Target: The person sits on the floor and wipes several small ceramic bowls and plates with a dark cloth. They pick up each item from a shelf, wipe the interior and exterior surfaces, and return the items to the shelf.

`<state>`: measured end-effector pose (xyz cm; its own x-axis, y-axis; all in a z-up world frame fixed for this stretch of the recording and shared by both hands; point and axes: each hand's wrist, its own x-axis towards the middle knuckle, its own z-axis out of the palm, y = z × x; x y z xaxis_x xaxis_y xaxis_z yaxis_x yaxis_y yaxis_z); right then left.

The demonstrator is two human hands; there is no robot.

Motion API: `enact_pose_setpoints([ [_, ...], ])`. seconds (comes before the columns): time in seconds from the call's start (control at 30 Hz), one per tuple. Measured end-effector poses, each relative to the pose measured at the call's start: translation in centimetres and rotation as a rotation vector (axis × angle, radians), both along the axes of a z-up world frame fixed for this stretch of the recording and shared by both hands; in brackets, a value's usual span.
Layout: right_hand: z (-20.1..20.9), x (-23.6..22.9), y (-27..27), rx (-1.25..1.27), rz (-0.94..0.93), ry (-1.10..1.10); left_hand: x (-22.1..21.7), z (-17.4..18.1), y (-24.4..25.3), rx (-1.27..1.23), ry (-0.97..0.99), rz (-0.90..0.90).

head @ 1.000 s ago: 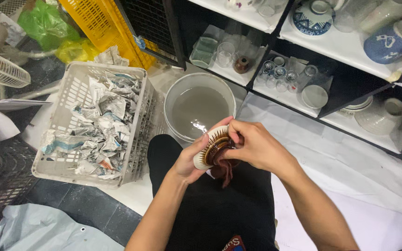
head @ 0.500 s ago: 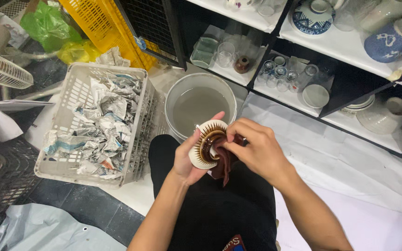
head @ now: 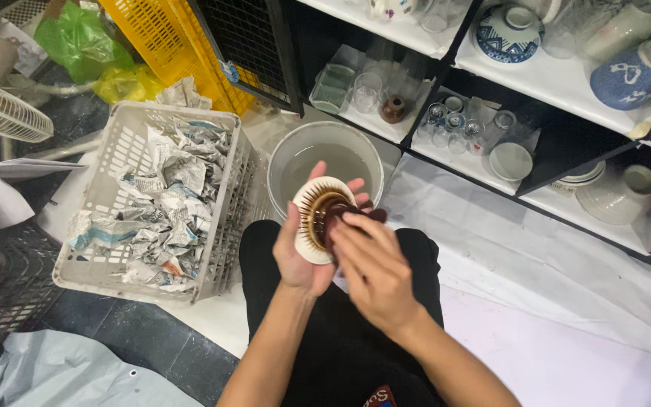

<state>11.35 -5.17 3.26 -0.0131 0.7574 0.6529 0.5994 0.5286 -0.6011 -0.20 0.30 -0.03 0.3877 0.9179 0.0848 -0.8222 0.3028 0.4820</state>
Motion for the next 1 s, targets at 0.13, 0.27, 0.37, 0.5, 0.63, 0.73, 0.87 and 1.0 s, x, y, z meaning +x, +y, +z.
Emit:
enact_pose_setpoints([
  [0.13, 0.3, 0.0, -0.4, -0.036, 0.009, -0.202, -0.8, 0.2, 0.3, -0.017, 0.016, 0.012],
  [0.27, 0.0, 0.3, -0.6, -0.023, -0.044, -0.314, -1.0, 0.2, 0.0, 0.013, 0.114, 0.036],
  [0.37, -0.9, 0.4, -0.6, -0.054, -0.025, -0.148, -0.8, -0.2, -0.2, 0.096, 0.252, 0.1],
  [0.5, -2.9, 0.7, -0.8, -0.202, 0.036, 0.132, -1.0, -1.2, -0.8, 0.358, 0.514, 0.279],
  [0.63, -5.0, 1.4, -0.7, -0.538, 0.159, 0.725, -1.4, -2.2, -0.6, 0.68, 0.749, 0.445],
  [0.73, -6.6, 2.7, 0.1, -0.775, 0.205, 1.198, -1.8, -2.8, -0.1, 0.988, 0.957, 0.57],
  [0.87, -7.3, 3.3, 0.5, -0.827, 0.267, 1.343, -1.1, -3.0, -0.4, 0.993, 0.936, 0.588],
  [1.0, -5.3, 4.1, -0.2, -0.617, 0.314, 0.869, -0.2, -2.4, -1.7, 0.678, 0.707, 0.412],
])
